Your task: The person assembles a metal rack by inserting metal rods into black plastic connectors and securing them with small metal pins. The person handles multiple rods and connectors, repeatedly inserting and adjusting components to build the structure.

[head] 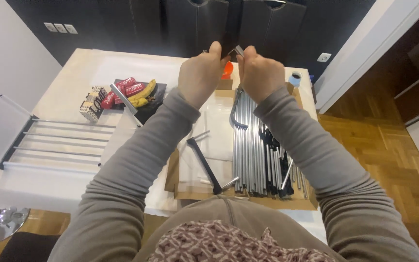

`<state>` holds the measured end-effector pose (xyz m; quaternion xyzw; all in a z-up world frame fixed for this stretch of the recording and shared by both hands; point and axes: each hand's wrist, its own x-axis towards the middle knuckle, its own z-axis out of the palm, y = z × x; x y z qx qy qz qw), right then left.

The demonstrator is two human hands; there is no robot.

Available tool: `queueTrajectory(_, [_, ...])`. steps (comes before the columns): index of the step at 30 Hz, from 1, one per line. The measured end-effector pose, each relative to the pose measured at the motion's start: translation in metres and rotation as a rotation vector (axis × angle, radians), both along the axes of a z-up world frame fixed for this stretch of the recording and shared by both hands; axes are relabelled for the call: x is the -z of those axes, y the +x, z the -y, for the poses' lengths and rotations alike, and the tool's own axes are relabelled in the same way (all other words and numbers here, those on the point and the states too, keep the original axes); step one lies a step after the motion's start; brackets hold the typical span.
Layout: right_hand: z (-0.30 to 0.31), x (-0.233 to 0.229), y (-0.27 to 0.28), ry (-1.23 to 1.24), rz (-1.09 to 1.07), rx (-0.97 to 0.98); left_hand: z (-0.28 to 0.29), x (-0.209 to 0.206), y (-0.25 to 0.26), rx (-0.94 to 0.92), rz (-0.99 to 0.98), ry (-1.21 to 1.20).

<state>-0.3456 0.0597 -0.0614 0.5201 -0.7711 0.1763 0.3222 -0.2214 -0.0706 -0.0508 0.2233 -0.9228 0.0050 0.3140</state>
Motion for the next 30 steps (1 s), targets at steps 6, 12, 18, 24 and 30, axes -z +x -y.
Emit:
queueTrajectory(6, [-0.012, 0.011, 0.012, 0.025, -0.035, 0.121, 0.039, -0.011, -0.013, -0.21, -0.198, 0.029])
queueTrajectory(12, [-0.091, -0.041, 0.045, -0.154, 0.927, -0.11, 0.024, -0.033, 0.066, 0.181, -0.014, -0.356])
queueTrajectory(18, [-0.105, -0.068, 0.077, 0.06, 0.257, -0.817, 0.035, -0.026, 0.156, 0.637, 0.013, -0.683])
queueTrajectory(24, [-0.071, -0.059, 0.103, 0.088, 0.109, -1.042, 0.015, -0.05, 0.193, 0.93, -0.104, -0.602])
queueTrajectory(30, [-0.06, -0.055, 0.115, 0.127, 0.131, -1.23, 0.001, -0.056, 0.209, 0.967, -0.08, -0.626])
